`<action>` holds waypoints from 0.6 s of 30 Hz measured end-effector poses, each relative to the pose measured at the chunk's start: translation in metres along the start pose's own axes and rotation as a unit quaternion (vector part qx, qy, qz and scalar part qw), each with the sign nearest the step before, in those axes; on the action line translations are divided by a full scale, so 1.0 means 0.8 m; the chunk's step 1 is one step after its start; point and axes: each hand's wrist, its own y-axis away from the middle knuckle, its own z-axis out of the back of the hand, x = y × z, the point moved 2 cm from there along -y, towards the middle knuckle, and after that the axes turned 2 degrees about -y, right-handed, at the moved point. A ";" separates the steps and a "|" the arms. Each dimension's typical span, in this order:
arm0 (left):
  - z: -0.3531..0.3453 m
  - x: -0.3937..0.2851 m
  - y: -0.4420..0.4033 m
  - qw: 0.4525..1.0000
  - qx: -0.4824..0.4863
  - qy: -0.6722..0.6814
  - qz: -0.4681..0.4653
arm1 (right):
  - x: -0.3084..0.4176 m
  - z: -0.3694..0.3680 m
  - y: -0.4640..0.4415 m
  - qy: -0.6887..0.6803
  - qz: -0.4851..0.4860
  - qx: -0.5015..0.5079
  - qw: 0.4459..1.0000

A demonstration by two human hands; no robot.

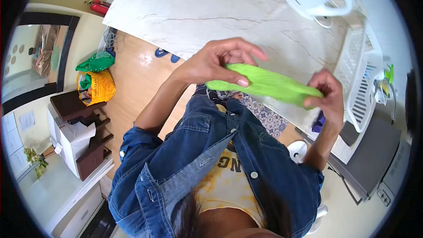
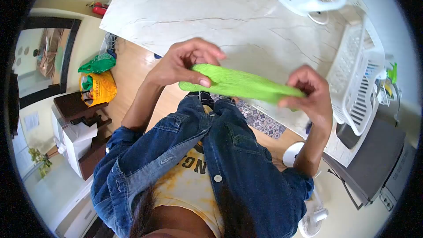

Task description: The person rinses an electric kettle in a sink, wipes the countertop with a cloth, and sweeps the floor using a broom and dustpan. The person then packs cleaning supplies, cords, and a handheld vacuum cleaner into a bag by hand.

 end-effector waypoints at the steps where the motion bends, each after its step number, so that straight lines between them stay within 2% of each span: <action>1: 0.028 -0.001 0.016 0.997 -0.073 -0.036 0.010 | 0.005 -0.021 -0.032 0.088 0.057 -0.062 0.993; 3: 0.090 0.000 0.049 0.971 -0.212 -0.110 0.024 | 0.018 -0.092 -0.114 0.260 0.174 -0.190 0.931; 4: 0.129 0.001 0.067 0.928 -0.273 -0.253 0.038 | 0.012 -0.126 -0.152 0.404 0.276 -0.134 0.862; 5: 0.170 0.003 0.088 0.860 -0.326 -0.390 0.049 | -0.004 -0.163 -0.187 0.533 0.367 -0.077 0.758; 6: 0.200 0.005 0.113 0.762 -0.343 -0.549 0.003 | -0.021 -0.203 -0.219 0.521 0.382 0.027 0.763; 7: 0.223 0.005 0.136 0.750 -0.372 -0.547 0.013 | -0.040 -0.244 -0.249 0.504 0.390 0.130 0.760; 9: 0.254 -0.001 0.181 0.726 -0.423 -0.541 0.031 | -0.085 -0.318 -0.311 0.513 0.402 0.231 0.722; 11: 0.279 -0.002 0.221 0.738 -0.491 -0.459 0.062 | -0.079 -0.385 -0.379 0.499 0.463 0.217 0.700; 13: 0.303 0.003 0.245 0.724 -0.520 -0.449 0.068 | -0.059 -0.455 -0.451 0.485 0.475 0.187 0.710; 15: 0.314 -0.002 0.239 0.736 -0.552 -0.389 0.046 | -0.044 -0.519 -0.535 0.460 0.483 0.156 0.729; 16: 0.320 -0.003 0.227 0.740 -0.569 -0.356 0.035 | -0.028 -0.533 -0.573 0.473 0.448 0.121 0.749; 18: 0.318 -0.022 0.197 0.737 -0.530 -0.419 -0.002 | -0.015 -0.532 -0.626 0.482 0.385 0.041 0.786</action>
